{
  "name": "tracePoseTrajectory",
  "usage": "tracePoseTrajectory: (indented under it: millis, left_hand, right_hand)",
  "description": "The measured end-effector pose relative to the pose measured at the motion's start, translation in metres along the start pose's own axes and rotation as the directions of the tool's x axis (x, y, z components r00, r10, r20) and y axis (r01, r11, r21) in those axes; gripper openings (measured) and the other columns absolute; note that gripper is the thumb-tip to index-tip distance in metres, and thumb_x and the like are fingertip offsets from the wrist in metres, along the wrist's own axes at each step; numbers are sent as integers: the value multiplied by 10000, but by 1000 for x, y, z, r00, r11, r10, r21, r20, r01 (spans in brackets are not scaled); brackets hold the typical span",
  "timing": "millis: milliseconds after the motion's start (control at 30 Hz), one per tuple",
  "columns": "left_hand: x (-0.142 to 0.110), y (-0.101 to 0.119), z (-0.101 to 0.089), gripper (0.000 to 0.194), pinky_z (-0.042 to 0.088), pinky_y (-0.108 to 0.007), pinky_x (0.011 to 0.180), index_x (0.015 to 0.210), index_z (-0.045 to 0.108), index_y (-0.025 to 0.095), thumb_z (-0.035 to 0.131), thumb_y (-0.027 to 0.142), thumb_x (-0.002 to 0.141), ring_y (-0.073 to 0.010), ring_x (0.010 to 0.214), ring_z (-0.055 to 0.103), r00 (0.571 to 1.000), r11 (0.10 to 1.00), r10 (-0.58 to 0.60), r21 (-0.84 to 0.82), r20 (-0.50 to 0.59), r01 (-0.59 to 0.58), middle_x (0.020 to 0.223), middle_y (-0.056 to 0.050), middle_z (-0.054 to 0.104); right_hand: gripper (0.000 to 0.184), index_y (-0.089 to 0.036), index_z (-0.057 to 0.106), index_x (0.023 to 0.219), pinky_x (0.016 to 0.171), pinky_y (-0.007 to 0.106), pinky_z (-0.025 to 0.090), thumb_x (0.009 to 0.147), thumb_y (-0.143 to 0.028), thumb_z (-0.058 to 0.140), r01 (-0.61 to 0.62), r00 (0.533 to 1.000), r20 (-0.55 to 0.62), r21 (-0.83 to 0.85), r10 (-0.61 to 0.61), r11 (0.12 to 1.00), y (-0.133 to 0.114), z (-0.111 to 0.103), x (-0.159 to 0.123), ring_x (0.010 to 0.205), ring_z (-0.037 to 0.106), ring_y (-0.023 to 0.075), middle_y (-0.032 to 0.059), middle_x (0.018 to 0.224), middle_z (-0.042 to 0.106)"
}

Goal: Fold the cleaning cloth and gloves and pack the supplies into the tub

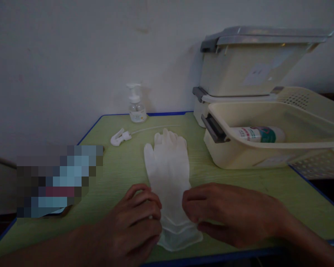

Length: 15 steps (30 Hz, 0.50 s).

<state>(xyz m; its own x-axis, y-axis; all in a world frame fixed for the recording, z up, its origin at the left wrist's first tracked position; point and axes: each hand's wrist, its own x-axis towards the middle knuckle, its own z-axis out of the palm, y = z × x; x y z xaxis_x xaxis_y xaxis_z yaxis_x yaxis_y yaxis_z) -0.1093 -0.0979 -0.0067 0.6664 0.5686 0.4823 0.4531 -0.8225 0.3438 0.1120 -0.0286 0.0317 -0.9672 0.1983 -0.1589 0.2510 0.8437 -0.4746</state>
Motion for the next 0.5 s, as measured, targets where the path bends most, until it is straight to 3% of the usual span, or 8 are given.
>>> tracePoseTrajectory:
  millis: [167, 333, 500]
  left_hand:
    - [-3, -2, -1, 218, 457, -229, 708, 793, 556, 141, 377, 67, 893, -115, 726, 531, 1000, 1000, -27, -14, 0, 27, 774, -40, 597]
    - [-6, -6, 1, 249, 425, -218, 651, 752, 539, 153, 356, 67, 898, -107, 696, 522, 999, 999, -5, -38, 41, 6, 768, -22, 582]
    - [-7, -7, 1, 211, 421, -238, 703, 756, 547, 158, 396, 34, 833, -120, 747, 524, 980, 1000, 6, -31, 199, 0, 825, -23, 563]
  right_hand:
    - [113, -158, 513, 742, 652, 219, 373, 787, -55, 498, 86, 996, 15, -50, -86, 995, 3, -1, 1, 749, 490, 116, 13, 797, 537]
    - [160, -163, 562, 791, 679, 244, 379, 763, -31, 476, 128, 992, 32, -117, -125, 985, 4, 0, 2, 787, 522, 135, 25, 873, 570]
    - [148, -160, 598, 746, 659, 248, 378, 740, -49, 499, 137, 990, 45, -127, -133, 982, 3, 5, 3, 783, 537, 135, 25, 863, 578]
